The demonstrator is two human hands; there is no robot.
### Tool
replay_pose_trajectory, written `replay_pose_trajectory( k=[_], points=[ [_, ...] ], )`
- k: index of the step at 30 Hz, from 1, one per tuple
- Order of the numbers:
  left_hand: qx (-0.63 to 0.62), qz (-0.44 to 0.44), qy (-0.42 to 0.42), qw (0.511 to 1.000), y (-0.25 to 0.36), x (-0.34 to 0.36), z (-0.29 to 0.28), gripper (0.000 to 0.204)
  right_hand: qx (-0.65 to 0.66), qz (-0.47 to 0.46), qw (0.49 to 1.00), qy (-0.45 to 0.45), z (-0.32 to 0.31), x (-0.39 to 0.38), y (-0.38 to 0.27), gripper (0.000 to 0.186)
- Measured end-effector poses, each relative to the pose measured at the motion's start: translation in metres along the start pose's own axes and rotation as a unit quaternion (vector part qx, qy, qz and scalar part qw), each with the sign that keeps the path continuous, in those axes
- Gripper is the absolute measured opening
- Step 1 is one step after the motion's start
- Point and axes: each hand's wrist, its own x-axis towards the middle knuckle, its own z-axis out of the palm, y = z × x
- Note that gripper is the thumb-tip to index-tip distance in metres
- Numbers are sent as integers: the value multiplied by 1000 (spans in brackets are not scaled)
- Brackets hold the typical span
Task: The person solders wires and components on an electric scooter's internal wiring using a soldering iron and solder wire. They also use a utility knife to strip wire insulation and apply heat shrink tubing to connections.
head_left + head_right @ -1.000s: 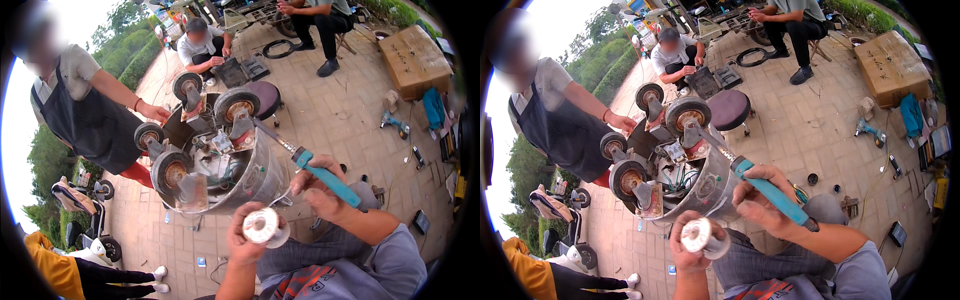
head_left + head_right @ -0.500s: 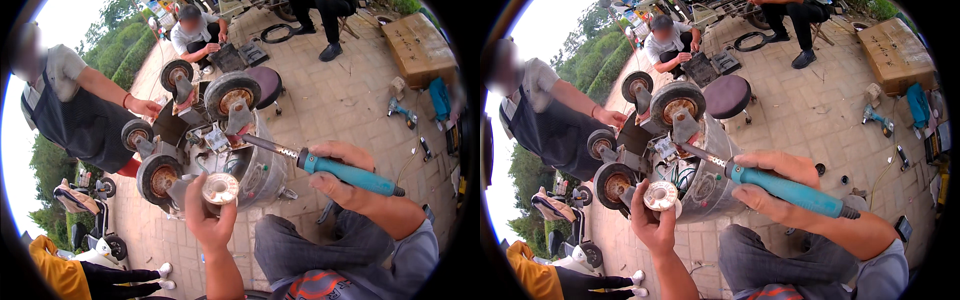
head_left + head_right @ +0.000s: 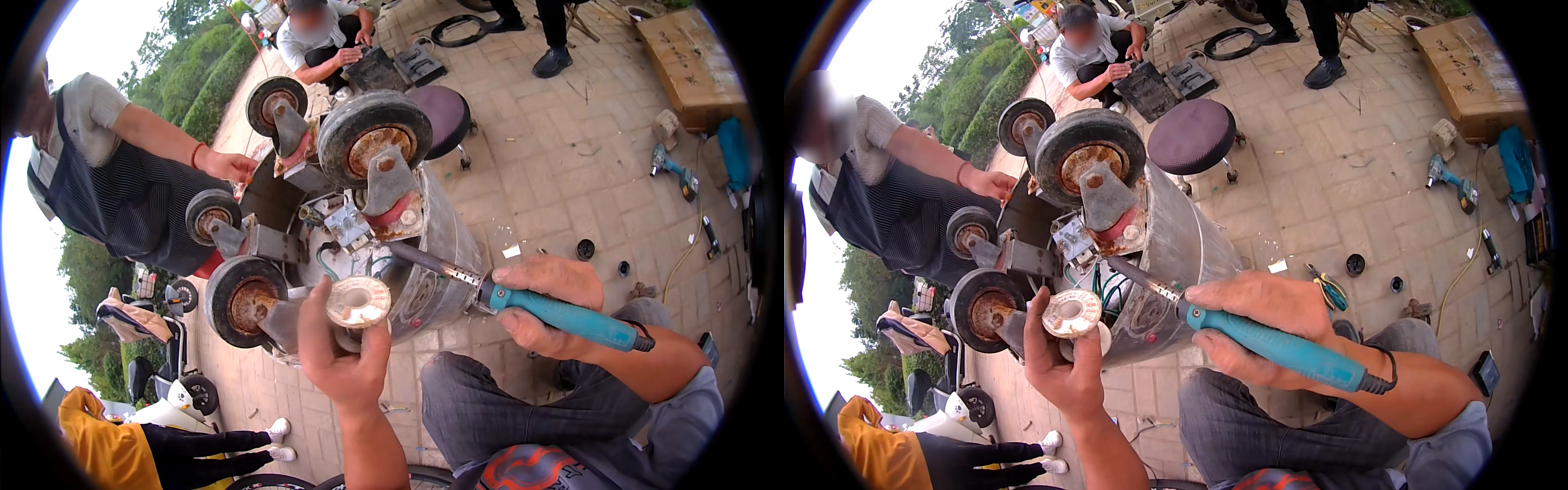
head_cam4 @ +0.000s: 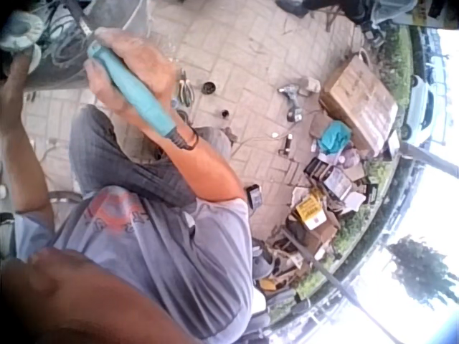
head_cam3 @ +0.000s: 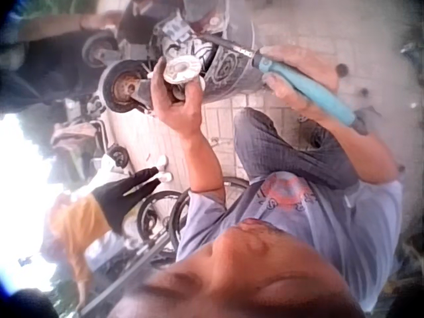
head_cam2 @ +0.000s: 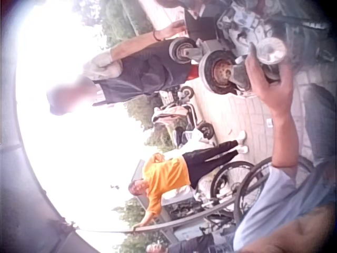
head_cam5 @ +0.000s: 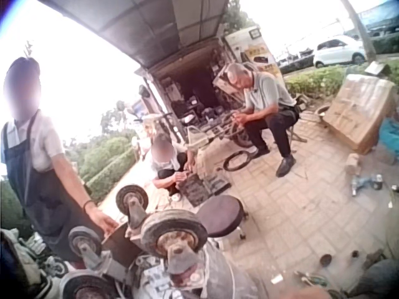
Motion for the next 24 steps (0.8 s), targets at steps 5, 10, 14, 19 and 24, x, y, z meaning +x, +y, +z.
replay_pose_trajectory(
  k=[5,10,14,19,24],
  points=[
    [-17,-14,-9,1000,4,1,1,56,0,-11,1000,5,3,1,1,38],
    [-9,-14,-14,1000,2,2,0,55,7,-7,1000,-6,3,1,1,39],
    [-7,-17,-6,1000,3,2,-1,55,29,-29,999,-17,-2,0,4,40],
    [-27,-33,-7,999,3,2,0,56,57,72,992,82,4,-8,-1,38],
    [-23,-25,-10,999,2,1,-1,56,-4,0,1000,-11,-4,0,4,44]
  ],
)
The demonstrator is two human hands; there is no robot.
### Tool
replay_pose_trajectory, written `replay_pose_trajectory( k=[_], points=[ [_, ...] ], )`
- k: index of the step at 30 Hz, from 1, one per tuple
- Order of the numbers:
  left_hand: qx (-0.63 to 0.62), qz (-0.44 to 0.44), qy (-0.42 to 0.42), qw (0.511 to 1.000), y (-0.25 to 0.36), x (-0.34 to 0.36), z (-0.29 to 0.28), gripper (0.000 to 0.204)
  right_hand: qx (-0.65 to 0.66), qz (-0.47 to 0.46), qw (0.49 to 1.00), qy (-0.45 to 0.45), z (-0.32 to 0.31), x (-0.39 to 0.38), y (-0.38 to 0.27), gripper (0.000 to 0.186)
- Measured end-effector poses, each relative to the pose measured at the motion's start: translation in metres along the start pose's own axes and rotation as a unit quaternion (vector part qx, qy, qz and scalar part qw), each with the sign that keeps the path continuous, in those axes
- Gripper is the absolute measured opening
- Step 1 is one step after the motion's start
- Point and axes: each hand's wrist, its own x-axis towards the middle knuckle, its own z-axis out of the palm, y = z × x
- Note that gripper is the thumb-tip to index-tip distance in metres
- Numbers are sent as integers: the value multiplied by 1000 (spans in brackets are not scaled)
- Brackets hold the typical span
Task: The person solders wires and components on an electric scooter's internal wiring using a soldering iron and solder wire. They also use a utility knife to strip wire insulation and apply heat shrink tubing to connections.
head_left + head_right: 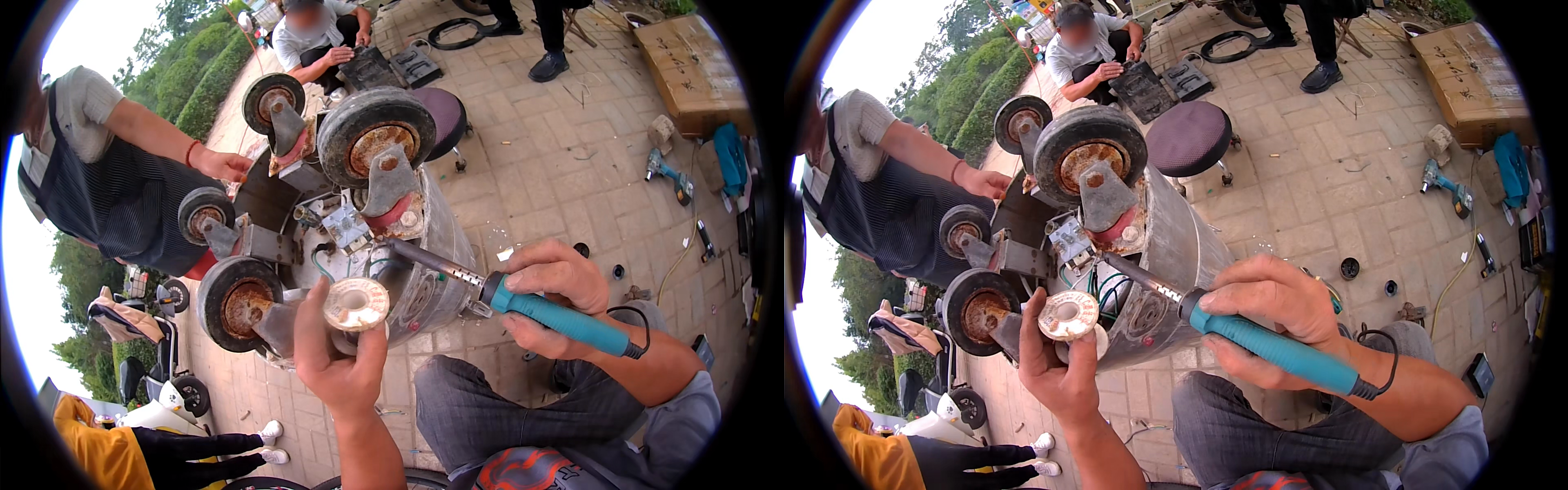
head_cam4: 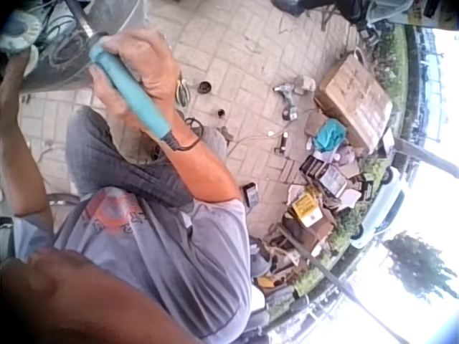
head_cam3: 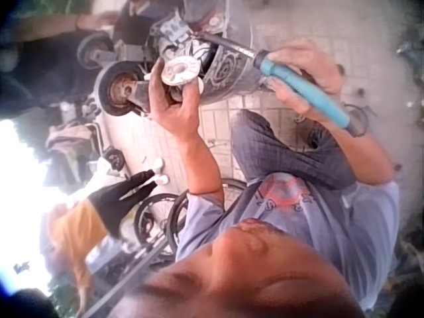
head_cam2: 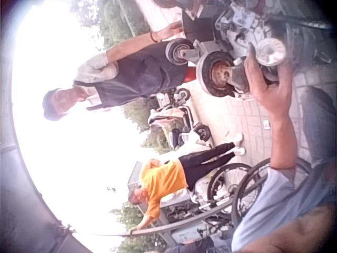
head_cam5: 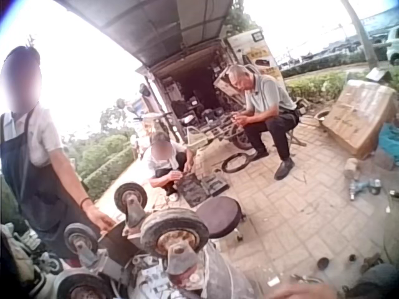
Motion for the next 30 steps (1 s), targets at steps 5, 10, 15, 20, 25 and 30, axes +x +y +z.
replay_pose_trajectory(
  k=[5,10,15,20,25,30],
  points=[
    [-19,-12,8,1000,0,-1,0,57,-5,-18,1000,-14,-1,1,2,44],
    [-19,-16,-1,1000,-1,-1,-1,57,187,217,952,110,12,-14,-4,35],
    [-20,-16,-3,1000,0,0,-1,58,234,306,914,125,13,-6,-3,33],
    [-22,-15,-4,1000,1,0,-1,59,266,339,890,149,15,-4,-2,37],
    [-22,-10,2,1000,1,0,-1,60,273,347,884,151,15,-4,-2,37],
    [-15,-8,1,1000,-1,0,-1,61,249,368,884,142,14,-4,0,42]
  ],
)
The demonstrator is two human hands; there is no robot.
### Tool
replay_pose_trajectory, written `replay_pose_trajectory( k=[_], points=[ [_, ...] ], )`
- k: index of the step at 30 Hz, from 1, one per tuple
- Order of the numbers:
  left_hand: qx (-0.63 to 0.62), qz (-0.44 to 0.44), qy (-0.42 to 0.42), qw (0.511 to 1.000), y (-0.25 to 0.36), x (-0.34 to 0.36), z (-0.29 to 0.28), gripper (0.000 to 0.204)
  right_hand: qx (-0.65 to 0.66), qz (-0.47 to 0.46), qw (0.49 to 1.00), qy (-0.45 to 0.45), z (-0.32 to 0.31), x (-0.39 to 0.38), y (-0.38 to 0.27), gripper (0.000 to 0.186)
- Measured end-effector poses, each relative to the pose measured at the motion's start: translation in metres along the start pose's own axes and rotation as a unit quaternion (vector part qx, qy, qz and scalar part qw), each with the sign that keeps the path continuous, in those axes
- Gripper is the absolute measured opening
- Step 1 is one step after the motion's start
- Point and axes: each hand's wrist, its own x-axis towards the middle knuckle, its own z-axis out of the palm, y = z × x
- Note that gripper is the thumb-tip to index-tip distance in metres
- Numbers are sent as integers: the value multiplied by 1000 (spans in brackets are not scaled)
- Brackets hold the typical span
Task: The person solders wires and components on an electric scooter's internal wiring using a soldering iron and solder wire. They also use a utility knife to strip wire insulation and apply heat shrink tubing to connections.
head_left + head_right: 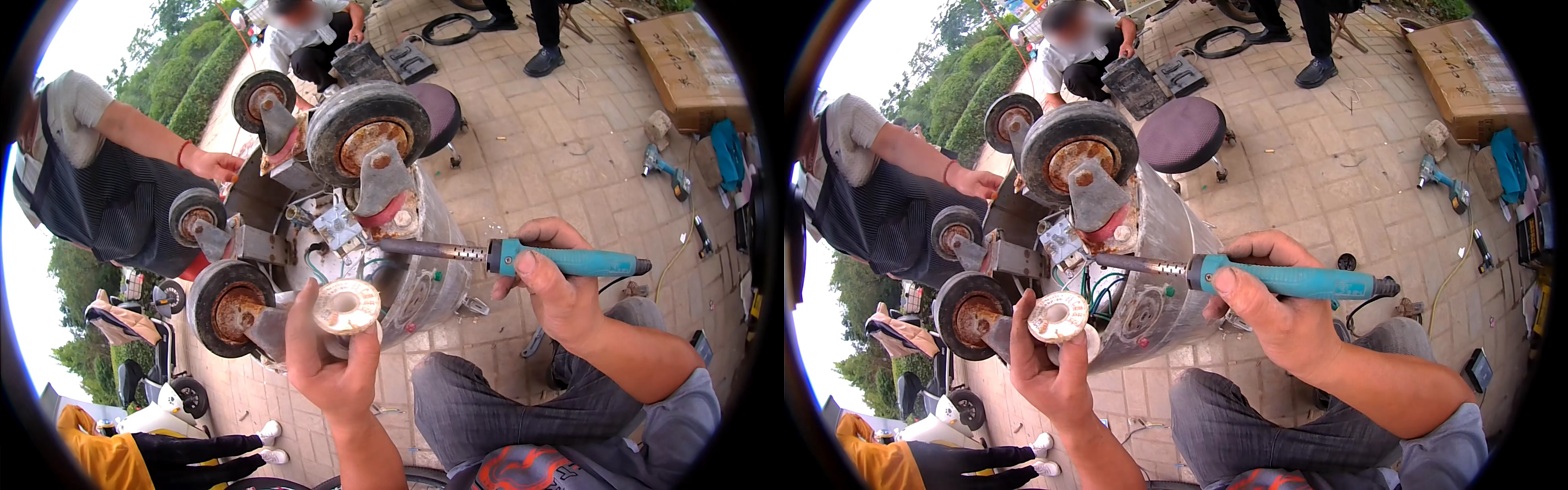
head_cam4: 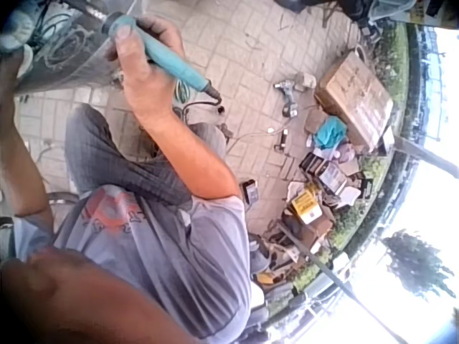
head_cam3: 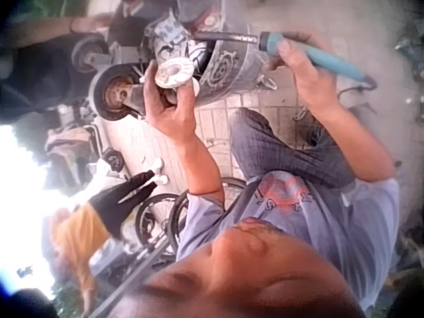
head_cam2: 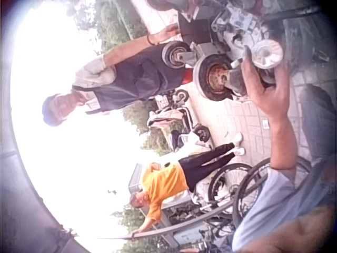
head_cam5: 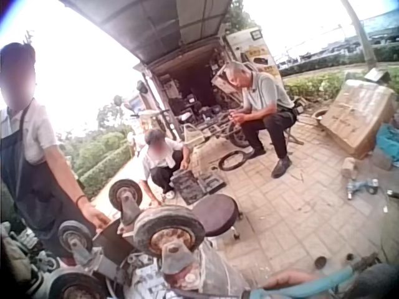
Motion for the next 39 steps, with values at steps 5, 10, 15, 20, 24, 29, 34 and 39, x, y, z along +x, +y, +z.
replay_pose_trajectory(
  k=[5,10,15,20,24,29,34,39],
  points=[
    [0,-9,-6,1000,2,1,0,60,8,5,1000,1,0,1,1,41],
    [-5,-14,1,1000,4,2,1,61,15,3,1000,1,1,1,0,42],
    [-12,-28,2,1000,7,3,4,60,12,-1,1000,0,0,1,0,41],
    [-30,-34,4,999,7,3,4,60,12,-2,1000,-3,0,1,0,42],
    [-32,-33,3,999,7,3,4,60,12,-2,1000,-5,1,1,0,43],
    [-27,-35,1,999,8,4,4,60,13,3,1000,-4,0,2,0,44],
    [-33,-40,-1,999,10,4,4,60,17,6,1000,-4,1,3,0,44],
    [-30,-35,-1,999,8,4,4,60,24,5,1000,-3,1,3,1,43]
  ],
)
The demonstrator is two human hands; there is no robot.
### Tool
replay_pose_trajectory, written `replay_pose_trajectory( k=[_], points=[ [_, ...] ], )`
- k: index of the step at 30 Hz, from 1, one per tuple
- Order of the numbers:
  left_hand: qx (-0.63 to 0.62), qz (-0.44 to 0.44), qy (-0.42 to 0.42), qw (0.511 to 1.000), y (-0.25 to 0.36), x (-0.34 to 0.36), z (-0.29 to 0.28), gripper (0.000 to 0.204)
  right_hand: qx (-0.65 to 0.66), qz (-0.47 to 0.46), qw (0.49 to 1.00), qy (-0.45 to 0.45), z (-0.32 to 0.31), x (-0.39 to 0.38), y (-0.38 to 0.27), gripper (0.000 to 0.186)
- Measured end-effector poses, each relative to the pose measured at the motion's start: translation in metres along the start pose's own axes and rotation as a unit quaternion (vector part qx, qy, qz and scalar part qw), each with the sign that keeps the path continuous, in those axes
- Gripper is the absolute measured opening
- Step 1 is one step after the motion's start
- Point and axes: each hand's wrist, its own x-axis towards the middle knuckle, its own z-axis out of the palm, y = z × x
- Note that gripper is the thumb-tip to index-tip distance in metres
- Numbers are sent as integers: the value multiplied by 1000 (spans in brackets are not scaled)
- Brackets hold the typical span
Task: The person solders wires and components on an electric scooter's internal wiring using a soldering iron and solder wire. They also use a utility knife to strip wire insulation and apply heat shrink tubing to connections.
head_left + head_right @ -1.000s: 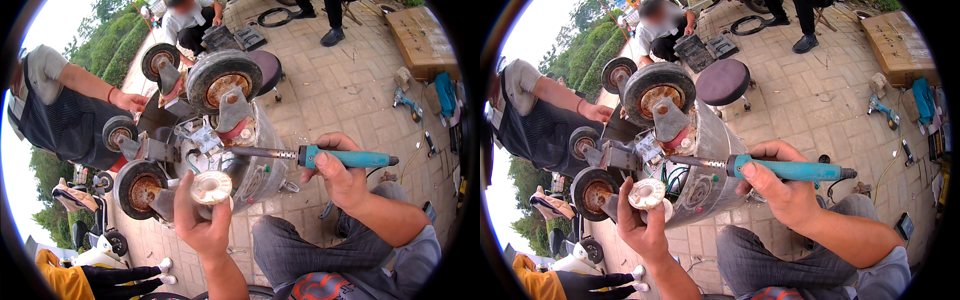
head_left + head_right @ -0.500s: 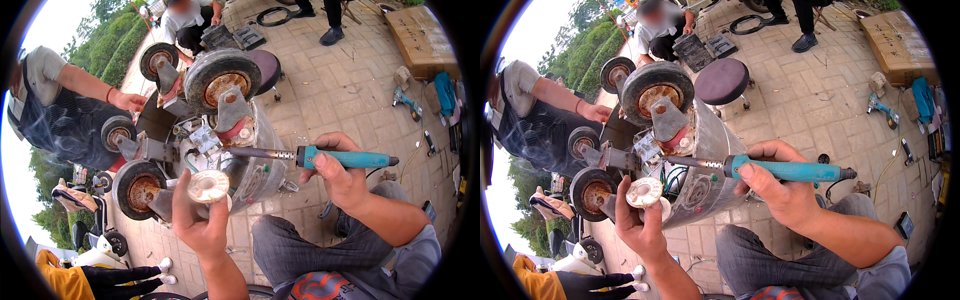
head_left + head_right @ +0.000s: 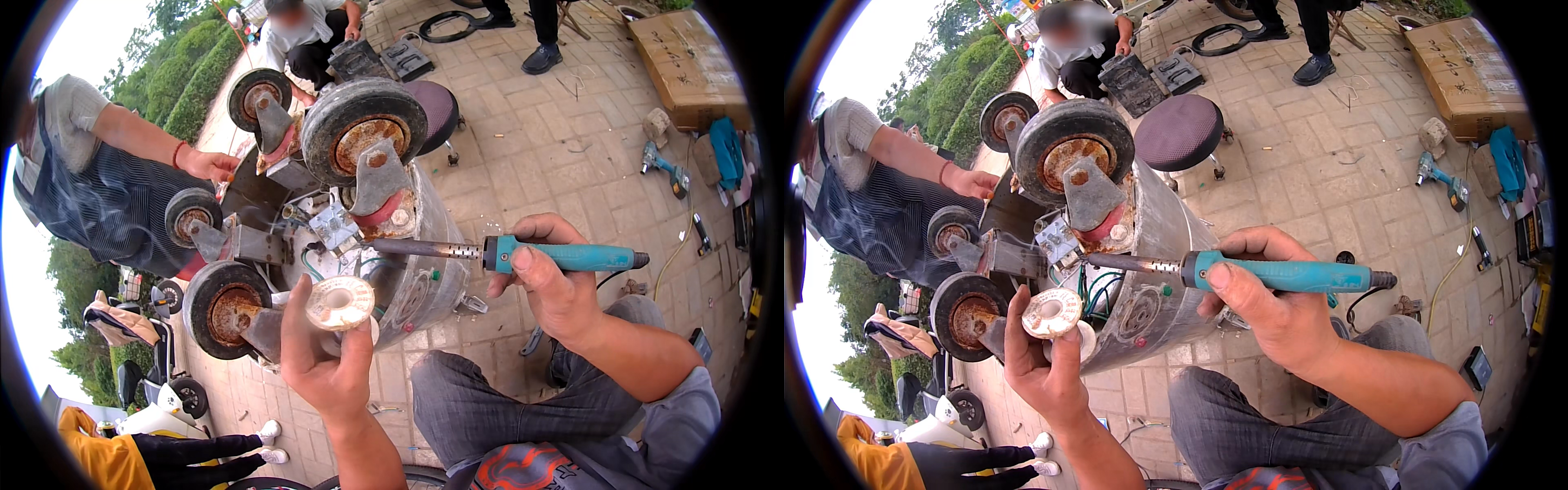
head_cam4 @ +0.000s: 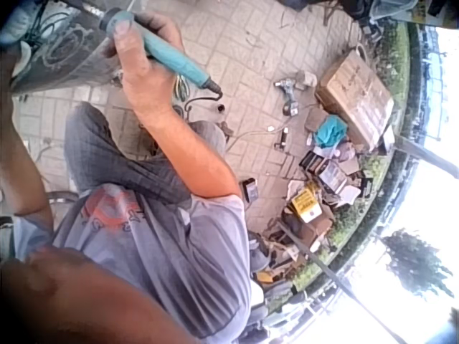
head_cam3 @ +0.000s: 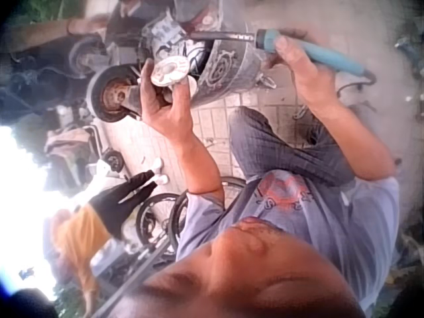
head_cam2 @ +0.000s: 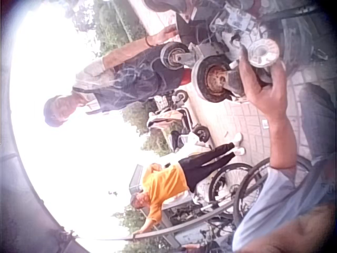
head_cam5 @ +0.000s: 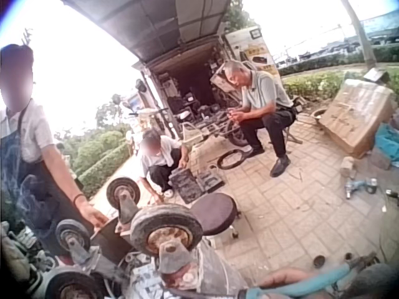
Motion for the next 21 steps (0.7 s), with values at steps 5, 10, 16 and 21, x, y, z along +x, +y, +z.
replay_pose_trajectory(
  k=[5,10,16,21],
  points=[
    [-1,-6,-7,1000,0,1,0,60,-2,-1,1000,4,-1,0,1,42],
    [-3,-19,-2,1000,1,2,1,61,29,5,1000,-5,0,0,-4,39],
    [-17,-32,-4,999,4,2,1,61,21,12,1000,4,-1,0,-1,40],
    [-10,-13,-2,1000,1,2,1,61,22,7,1000,9,-1,0,-1,40]
  ],
)
